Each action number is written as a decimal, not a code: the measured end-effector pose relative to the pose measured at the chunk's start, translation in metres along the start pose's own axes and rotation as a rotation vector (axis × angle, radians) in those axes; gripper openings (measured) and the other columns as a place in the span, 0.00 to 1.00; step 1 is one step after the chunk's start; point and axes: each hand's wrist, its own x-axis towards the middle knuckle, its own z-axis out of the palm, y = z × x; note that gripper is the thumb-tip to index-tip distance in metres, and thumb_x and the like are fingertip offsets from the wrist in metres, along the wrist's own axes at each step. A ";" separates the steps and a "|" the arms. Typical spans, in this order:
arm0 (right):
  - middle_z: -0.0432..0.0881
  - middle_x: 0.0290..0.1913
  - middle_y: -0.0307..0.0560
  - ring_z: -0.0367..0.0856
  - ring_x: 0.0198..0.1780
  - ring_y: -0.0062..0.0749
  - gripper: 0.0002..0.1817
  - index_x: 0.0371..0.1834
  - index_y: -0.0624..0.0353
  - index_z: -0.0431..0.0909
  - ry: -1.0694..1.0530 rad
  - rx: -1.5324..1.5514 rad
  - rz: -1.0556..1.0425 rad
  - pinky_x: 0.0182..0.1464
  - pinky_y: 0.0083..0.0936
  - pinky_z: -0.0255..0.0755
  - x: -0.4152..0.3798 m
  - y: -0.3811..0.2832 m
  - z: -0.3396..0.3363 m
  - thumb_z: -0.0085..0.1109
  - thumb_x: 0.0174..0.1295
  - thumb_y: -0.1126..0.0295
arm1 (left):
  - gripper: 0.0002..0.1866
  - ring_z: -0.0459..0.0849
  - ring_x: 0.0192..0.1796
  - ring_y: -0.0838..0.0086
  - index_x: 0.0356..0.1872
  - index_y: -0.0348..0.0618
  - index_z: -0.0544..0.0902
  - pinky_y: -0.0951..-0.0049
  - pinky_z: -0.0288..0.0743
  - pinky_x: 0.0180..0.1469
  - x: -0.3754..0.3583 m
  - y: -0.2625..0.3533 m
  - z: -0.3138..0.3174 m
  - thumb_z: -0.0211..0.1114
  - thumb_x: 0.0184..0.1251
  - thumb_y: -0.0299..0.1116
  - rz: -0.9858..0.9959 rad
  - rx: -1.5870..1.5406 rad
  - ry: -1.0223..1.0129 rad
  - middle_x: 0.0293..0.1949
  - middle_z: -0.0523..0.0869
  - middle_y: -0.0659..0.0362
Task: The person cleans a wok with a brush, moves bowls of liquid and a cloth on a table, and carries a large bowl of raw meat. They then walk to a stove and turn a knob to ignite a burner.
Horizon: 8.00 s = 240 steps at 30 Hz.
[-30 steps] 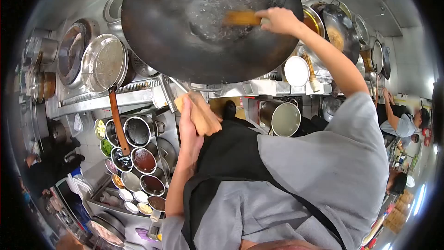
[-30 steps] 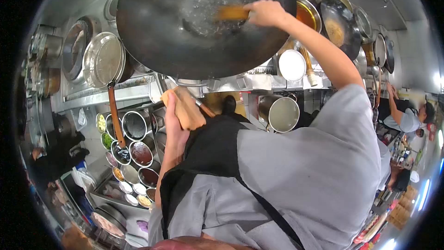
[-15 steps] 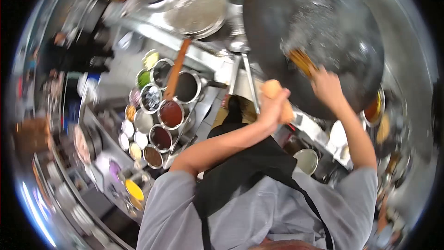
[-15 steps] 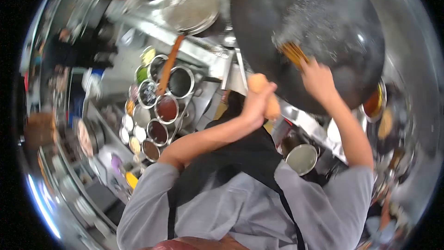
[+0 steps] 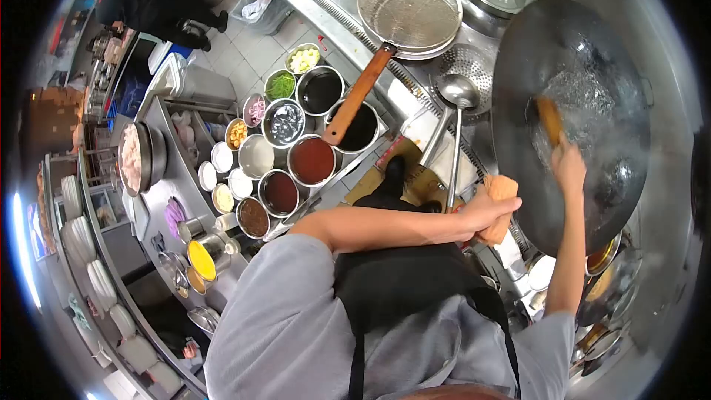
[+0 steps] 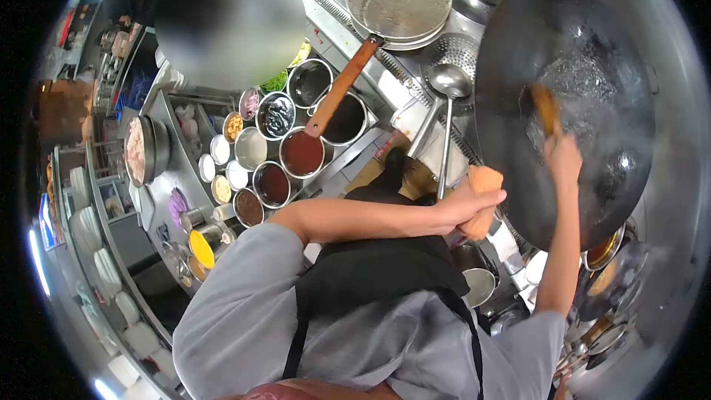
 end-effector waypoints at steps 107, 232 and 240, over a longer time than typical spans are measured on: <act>0.78 0.45 0.60 0.83 0.44 0.49 0.21 0.52 0.61 0.75 -0.135 0.103 -0.145 0.45 0.40 0.78 -0.153 0.007 -0.026 0.57 0.53 0.70 | 0.17 0.67 0.30 0.74 0.34 0.44 0.69 0.71 0.64 0.39 -0.005 0.001 0.020 0.58 0.63 0.49 0.291 -0.542 -0.100 0.26 0.70 0.61; 0.76 0.44 0.56 0.81 0.42 0.54 0.28 0.66 0.44 0.68 0.228 0.650 0.405 0.45 0.44 0.76 -0.248 -0.009 0.069 0.58 0.60 0.58 | 0.26 0.82 0.30 0.78 0.50 0.35 0.76 0.81 0.77 0.30 -0.142 0.237 0.187 0.71 0.56 0.43 0.731 0.868 -0.334 0.32 0.81 0.56; 0.79 0.47 0.56 0.80 0.48 0.53 0.29 0.66 0.42 0.68 0.508 0.648 0.796 0.48 0.45 0.74 -0.212 0.078 0.144 0.56 0.61 0.53 | 0.27 0.78 0.23 0.76 0.48 0.38 0.77 0.78 0.75 0.25 -0.109 0.279 0.142 0.71 0.53 0.47 0.653 0.887 -0.104 0.27 0.79 0.58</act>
